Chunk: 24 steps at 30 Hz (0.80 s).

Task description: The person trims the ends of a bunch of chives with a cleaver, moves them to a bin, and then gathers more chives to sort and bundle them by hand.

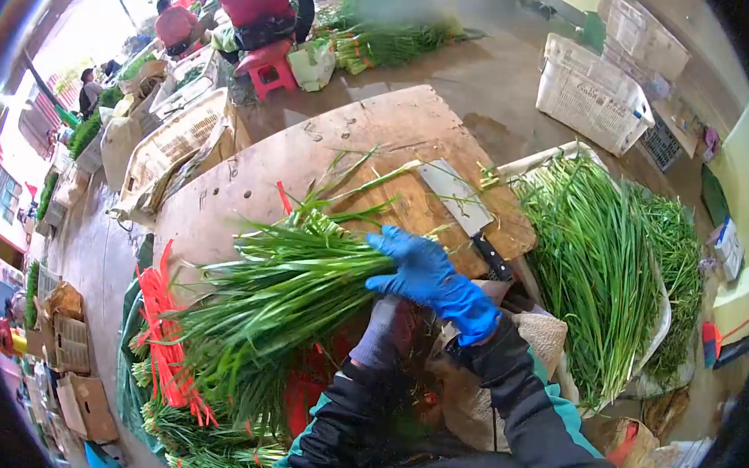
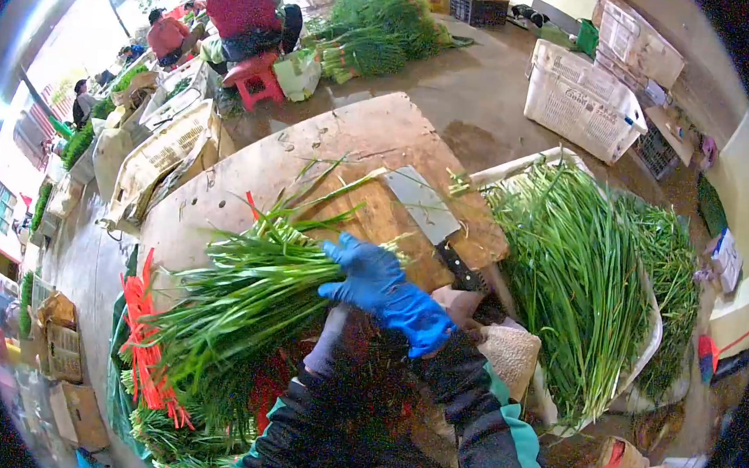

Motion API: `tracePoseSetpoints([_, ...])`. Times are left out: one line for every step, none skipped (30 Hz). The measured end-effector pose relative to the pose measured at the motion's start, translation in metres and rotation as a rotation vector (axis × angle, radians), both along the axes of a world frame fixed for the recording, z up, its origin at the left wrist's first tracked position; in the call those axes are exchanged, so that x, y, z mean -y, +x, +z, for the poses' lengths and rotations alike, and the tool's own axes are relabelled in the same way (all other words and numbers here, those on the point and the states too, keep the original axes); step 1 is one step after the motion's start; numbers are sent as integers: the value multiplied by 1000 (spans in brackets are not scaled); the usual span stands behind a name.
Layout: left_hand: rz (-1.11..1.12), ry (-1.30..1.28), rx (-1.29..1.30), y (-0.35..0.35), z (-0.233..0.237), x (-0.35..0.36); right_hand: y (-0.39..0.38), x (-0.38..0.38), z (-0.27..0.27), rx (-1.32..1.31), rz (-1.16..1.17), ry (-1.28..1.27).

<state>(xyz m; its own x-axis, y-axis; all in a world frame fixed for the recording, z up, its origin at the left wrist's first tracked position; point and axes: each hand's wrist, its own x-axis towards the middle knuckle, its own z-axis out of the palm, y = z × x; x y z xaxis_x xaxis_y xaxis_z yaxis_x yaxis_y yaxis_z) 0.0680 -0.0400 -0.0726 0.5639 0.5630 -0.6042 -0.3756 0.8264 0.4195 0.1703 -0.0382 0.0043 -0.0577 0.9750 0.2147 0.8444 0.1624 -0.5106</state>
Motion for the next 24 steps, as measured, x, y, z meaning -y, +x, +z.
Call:
tracePoseSetpoints([-24,-28,24,-6,13,-2,10,3,12,-174,-38,182])
tracePoseSetpoints([-50,-55,50,-11,28,-3,19,8,17,-345,-79,366])
tracePoseSetpoints([-75,-80,76,-16,39,-3,28,17,15,-346,-84,361])
tracePoseSetpoints([-98,-101,103,-18,43,-3,39,28,13,-446,-191,357])
tracePoseSetpoints([-62,115,202,-16,40,5,45,36,12,-544,-297,355])
tracePoseSetpoints([-66,118,204,-17,33,6,44,46,7,-543,-300,360])
tracePoseSetpoints([-107,152,194,-18,26,4,38,62,-5,-600,-239,121])
tracePoseSetpoints([-149,185,182,-20,21,1,33,73,-15,-652,-178,-119])
tracePoseSetpoints([-260,287,83,-27,41,1,28,78,-22,-655,-184,-113])
tracePoseSetpoints([-270,288,77,-35,43,1,19,80,-27,-552,-205,-120])
tracePoseSetpoints([-369,346,-18,-45,43,4,14,78,-33,-451,-224,-128])
tracePoseSetpoints([-465,404,-115,-54,44,6,13,72,-46,-461,-228,-124])
tracePoseSetpoints([-575,486,-158,-64,57,11,13,63,-58,-419,-215,-10])
tracePoseSetpoints([-557,608,-295,-74,62,24,14,56,-68,-374,-203,106])
tracePoseSetpoints([-652,694,-354,-81,77,34,11,52,-65,-290,-211,54])
tracePoseSetpoints([-746,777,-412,-85,92,41,9,47,-66,-298,-215,57])
tracePoseSetpoints([-750,775,-417,-85,105,43,7,42,-67,-319,-213,64])
tracePoseSetpoints([-756,1390,-658,-82,117,43,7,38,-71,-338,-210,68])
tracePoseSetpoints([-703,2009,-889,-78,123,38,9,33,-81,-364,-184,112])
tracePoseSetpoints([-676,2168,-1001,-69,128,23,10,32,-80,-367,-182,106])
tracePoseSetpoints([-651,2274,-1130,-62,124,4,11,31,-75,-370,-184,80])
tracePoseSetpoints([-621,2379,-1260,-55,113,-17,13,31,-70,-373,-188,54])
tracePoseSetpoints([-742,2348,-1350,-48,101,-36,18,34,-60,-413,-158,-27])
tracePoseSetpoints([-855,2314,-1439,-41,91,-54,29,37,-45,-407,-160,-23])
